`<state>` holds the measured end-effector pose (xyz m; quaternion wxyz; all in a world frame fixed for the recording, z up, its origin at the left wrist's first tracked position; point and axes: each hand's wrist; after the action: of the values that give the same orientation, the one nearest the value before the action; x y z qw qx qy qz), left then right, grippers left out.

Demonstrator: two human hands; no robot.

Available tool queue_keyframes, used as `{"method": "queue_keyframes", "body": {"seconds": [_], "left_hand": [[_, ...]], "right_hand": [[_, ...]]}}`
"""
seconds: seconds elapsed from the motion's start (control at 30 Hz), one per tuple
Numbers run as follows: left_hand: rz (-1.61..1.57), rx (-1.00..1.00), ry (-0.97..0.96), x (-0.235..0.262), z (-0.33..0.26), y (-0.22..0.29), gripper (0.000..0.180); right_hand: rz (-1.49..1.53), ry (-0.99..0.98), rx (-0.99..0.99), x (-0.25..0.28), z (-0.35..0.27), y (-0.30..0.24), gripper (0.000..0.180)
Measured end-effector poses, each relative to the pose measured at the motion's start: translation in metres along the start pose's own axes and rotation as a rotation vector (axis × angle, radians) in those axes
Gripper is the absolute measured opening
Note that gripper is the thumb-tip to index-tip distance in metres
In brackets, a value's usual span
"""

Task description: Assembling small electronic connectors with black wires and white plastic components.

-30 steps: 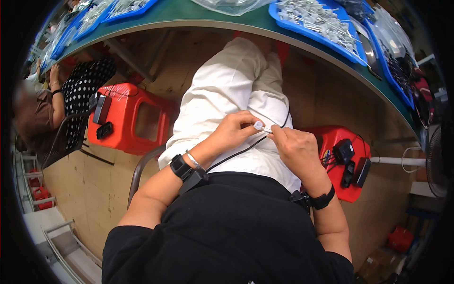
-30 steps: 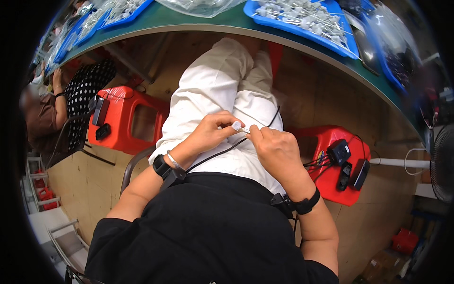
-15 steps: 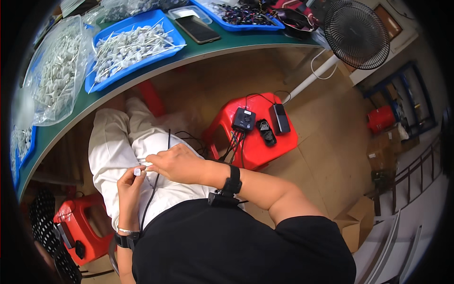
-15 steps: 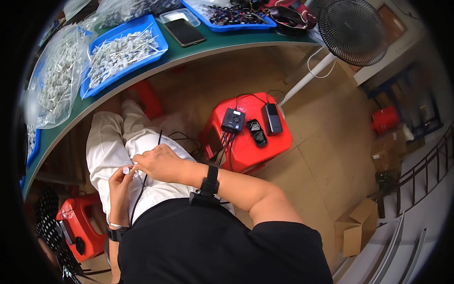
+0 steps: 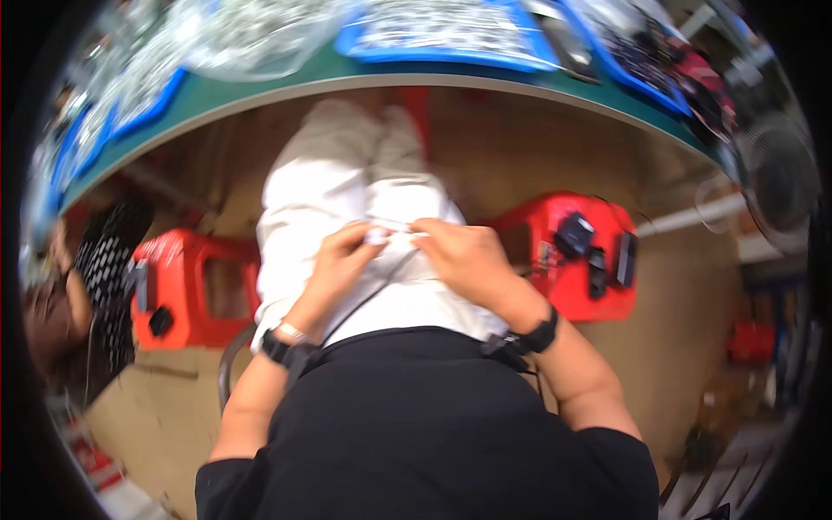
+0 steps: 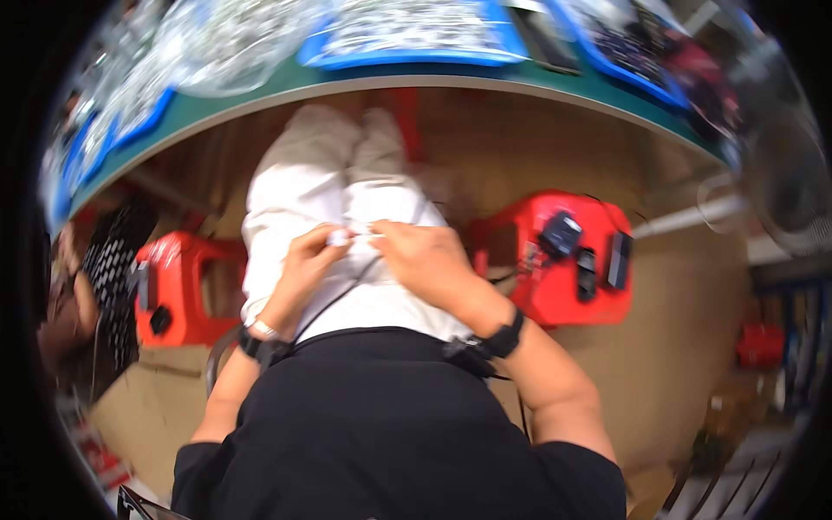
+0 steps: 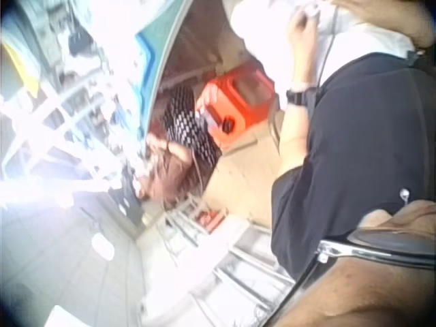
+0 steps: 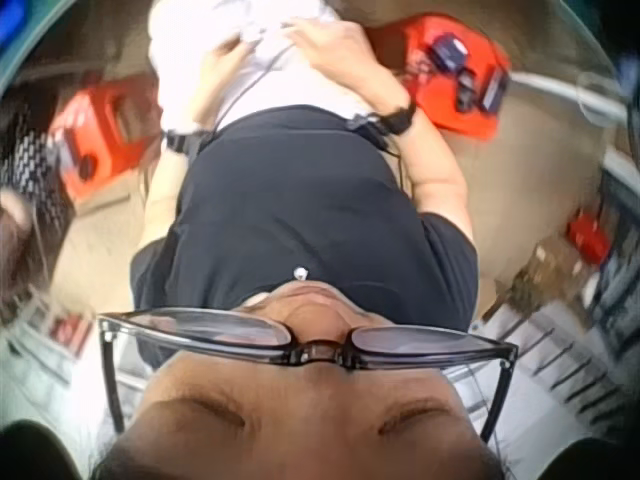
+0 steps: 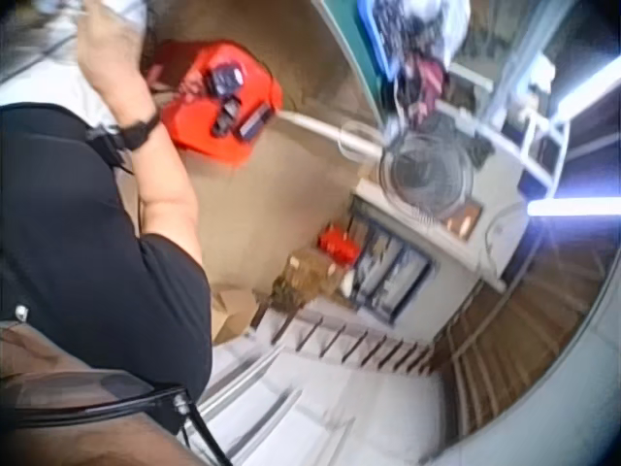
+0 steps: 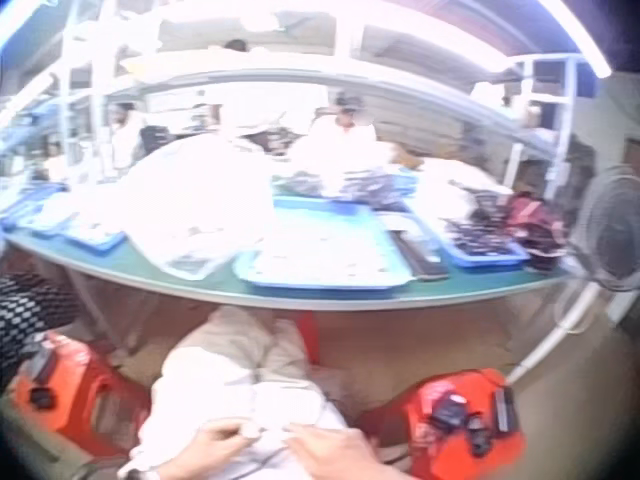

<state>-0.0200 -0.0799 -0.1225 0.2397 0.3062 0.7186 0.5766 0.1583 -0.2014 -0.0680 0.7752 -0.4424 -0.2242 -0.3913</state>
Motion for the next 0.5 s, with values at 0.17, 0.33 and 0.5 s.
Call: {"method": "queue_keyframes", "body": {"seconds": [0.17,0.33,0.5], "left_hand": [[-0.003,0.006,-0.025,0.0011,-0.0011,0.0016,0.022],[-0.011,0.021,-0.023,0.0035,-0.0038,0.0015,0.022],[0.040,0.028,-0.013,0.0028,-0.0010,-0.0030,0.022]], "right_hand": [[-0.067,-0.048,0.090,-0.0050,-0.0002,0.0041,0.014],[-0.108,-0.113,0.109,-0.0033,0.0026,0.0014,0.016],[-0.223,-0.148,0.208,-0.0048,0.0008,0.0044,0.018]]}}
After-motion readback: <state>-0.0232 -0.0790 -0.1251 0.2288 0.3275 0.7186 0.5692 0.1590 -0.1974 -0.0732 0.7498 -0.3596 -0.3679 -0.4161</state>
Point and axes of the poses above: each hand's wrist, its own z-axis towards the middle knuckle, its own x-axis out of the back of the hand, y = z × x, and after that the axes turned 10 degrees about x, right-handed
